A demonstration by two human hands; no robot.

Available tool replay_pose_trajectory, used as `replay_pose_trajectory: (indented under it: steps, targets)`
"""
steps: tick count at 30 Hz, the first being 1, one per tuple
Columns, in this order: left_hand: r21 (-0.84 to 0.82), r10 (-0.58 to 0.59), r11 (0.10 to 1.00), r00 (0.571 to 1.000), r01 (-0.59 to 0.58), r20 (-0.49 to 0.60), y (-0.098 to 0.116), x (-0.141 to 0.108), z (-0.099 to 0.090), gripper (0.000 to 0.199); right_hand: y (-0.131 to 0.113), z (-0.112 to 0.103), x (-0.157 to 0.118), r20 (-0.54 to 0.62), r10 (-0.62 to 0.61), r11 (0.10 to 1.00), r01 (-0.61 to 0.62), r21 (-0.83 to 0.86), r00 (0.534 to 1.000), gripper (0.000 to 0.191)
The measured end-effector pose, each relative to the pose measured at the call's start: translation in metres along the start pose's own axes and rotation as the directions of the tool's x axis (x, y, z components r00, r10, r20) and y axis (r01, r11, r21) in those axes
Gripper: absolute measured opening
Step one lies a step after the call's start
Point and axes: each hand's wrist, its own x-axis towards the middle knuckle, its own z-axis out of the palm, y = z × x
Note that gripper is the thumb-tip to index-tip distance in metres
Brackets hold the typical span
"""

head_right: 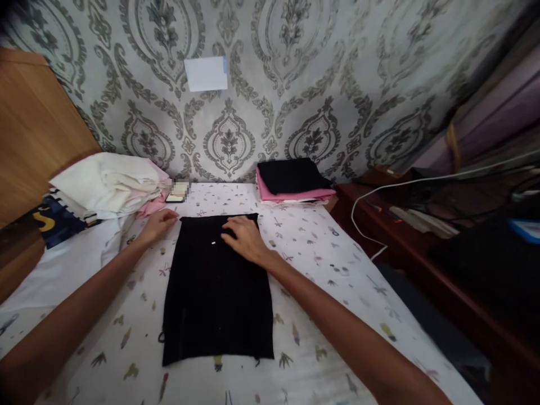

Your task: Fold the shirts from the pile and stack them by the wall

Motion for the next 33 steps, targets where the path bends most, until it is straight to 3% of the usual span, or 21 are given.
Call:
replay_pose_trajectory:
  steps: [4,9,14,20,24,28,33]
  targets:
    - [0.025,0.037,0.999,0.997,-0.039,0.072,0.005,0.003,0.009,0.021,-0.056,0.019,0.016,0.186,-0.103,0.989,0.120,-0.084,0.977,0.037]
    - [0.003,0.037,0.999,0.989,-0.037,0.144,0.006,0.009,0.010,0.022,-0.091,0.035,0.043,0.273,0.028,0.979,0.029,-0.202,0.962,0.040]
    - [-0.086,0.034,0.996,0.980,-0.018,0.196,0.001,0.011,0.011,0.028,-0.087,0.032,0.060,0.347,0.167,0.975,-0.103,-0.196,0.923,0.037]
    - [-0.196,0.057,0.980,0.977,-0.016,0.207,-0.005,0.009,0.013,0.024,-0.078,0.038,0.074,0.321,0.272,0.958,-0.225,-0.176,0.907,0.032]
    - [-0.211,0.083,0.976,0.984,-0.049,0.157,-0.007,0.010,0.016,0.024,-0.081,0.050,0.087,0.270,0.269,0.956,-0.223,-0.189,0.925,0.045]
    - [-0.188,0.115,0.978,0.985,-0.090,0.126,-0.008,0.010,0.016,0.022,-0.074,0.056,0.101,0.254,0.290,0.951,-0.250,-0.180,0.923,0.026]
    - [-0.184,0.150,0.975,0.981,-0.126,0.125,-0.006,0.008,0.014,0.026,-0.055,0.053,0.115,0.276,0.302,0.953,-0.285,-0.103,0.912,0.024]
